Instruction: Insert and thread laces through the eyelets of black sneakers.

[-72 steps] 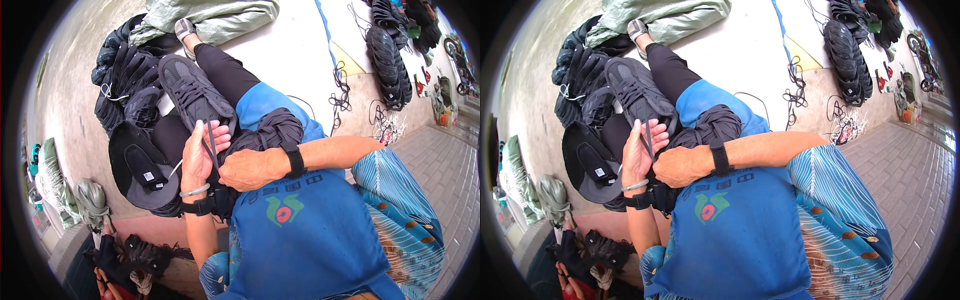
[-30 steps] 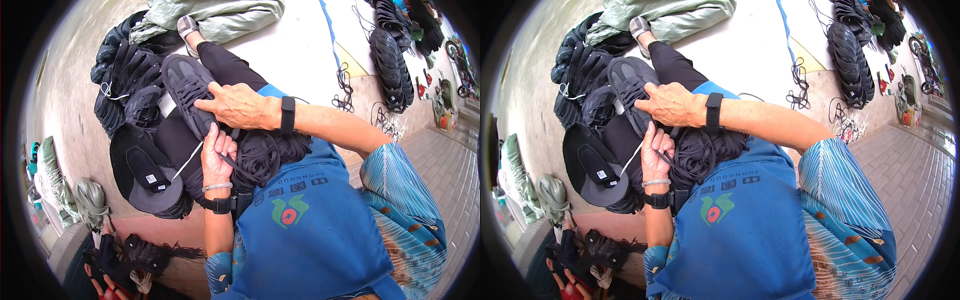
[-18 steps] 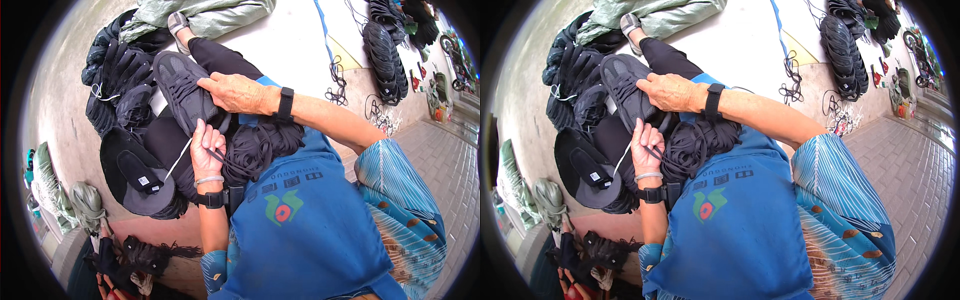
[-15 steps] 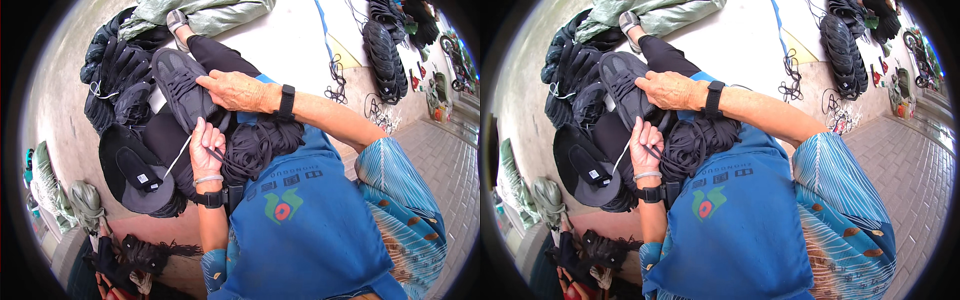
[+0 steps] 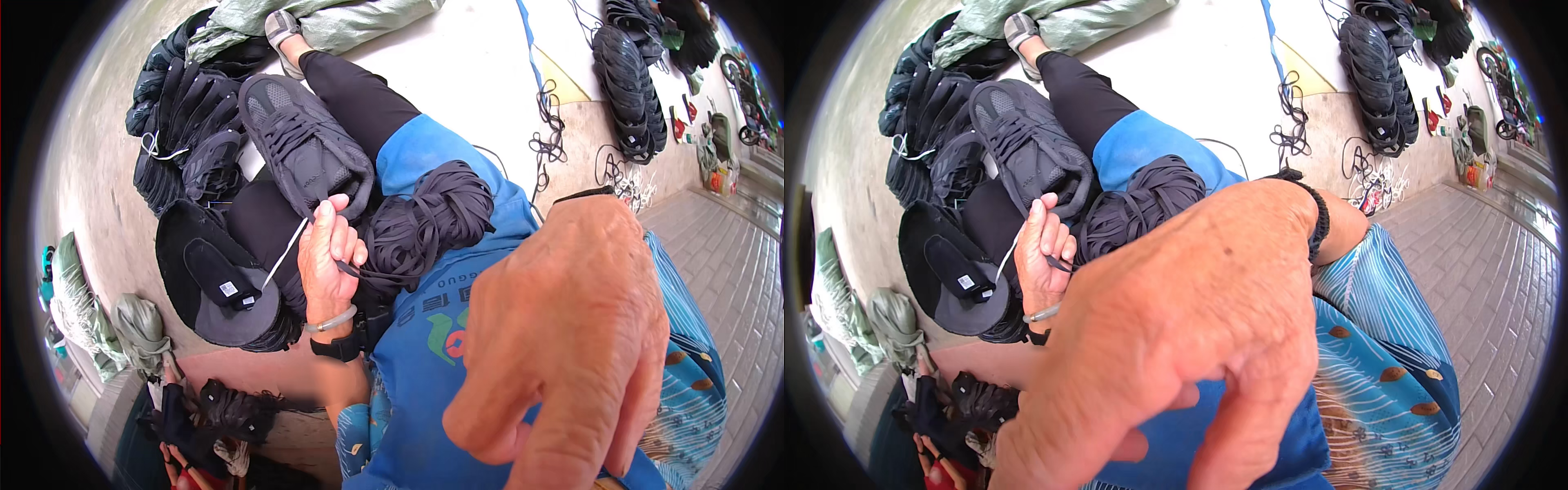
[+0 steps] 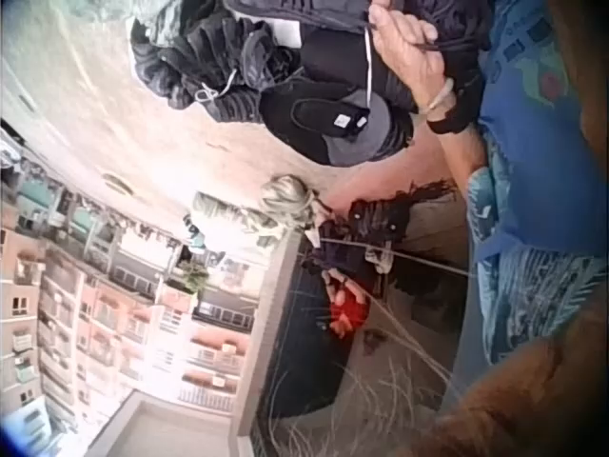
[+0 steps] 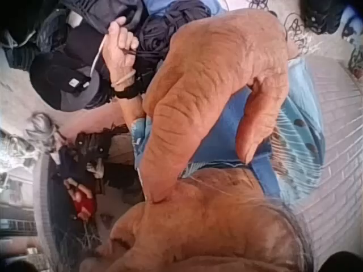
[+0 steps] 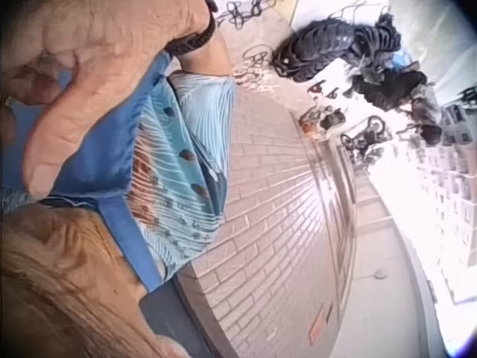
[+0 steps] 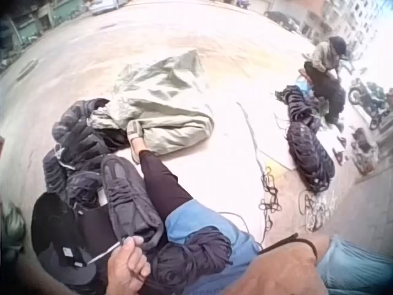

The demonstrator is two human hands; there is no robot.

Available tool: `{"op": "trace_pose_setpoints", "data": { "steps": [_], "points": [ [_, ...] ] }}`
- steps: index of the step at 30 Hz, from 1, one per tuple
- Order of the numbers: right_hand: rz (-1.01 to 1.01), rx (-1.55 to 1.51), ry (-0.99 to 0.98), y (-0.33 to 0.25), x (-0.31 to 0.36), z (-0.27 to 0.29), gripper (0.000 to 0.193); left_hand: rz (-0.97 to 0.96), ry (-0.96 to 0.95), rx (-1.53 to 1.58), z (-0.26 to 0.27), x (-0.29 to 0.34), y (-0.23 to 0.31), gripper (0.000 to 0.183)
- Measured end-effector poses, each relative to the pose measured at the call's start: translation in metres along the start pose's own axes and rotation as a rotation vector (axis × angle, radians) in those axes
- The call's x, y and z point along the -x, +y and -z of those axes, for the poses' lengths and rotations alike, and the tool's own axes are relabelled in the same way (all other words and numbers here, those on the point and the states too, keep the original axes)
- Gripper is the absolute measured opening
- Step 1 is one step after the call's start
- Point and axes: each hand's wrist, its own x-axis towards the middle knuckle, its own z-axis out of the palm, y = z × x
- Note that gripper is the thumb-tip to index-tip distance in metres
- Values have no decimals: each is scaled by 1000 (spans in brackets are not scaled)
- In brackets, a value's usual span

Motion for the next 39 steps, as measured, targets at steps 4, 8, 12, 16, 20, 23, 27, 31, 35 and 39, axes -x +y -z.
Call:
{"op": "trace_pose_setpoints", "data": {
  "steps": [4,8,12,16,20,23,27,31,35,39],
  "points": [
    [30,-9,-14,-1,4,-3,48,-127,-55,-206,-10,8,3,30],
    [57,-13,-20,-1,10,-5,46,-274,27,-269,-21,16,8,33],
    [76,-5,-26,-1,15,-2,44,-304,-35,-259,-26,25,19,36],
    [98,1,-43,-2,18,-1,42,-429,192,-347,-16,38,27,42],
    [118,0,-61,-6,19,-3,40,-496,274,-469,-6,49,29,43],
    [127,0,-76,-7,19,-5,39,-356,253,-751,-5,50,27,29],
    [128,-9,-101,-8,17,-6,37,-448,258,-1114,6,43,20,25],
    [9,85,-23,-17,20,-16,32,-224,-22,-803,-30,64,33,31],
    [-715,511,424,17,34,24,26,-209,-287,-729,-65,68,35,31],
    [-735,585,475,91,45,54,28,-197,-473,-734,-89,64,27,36]
  ]
}}
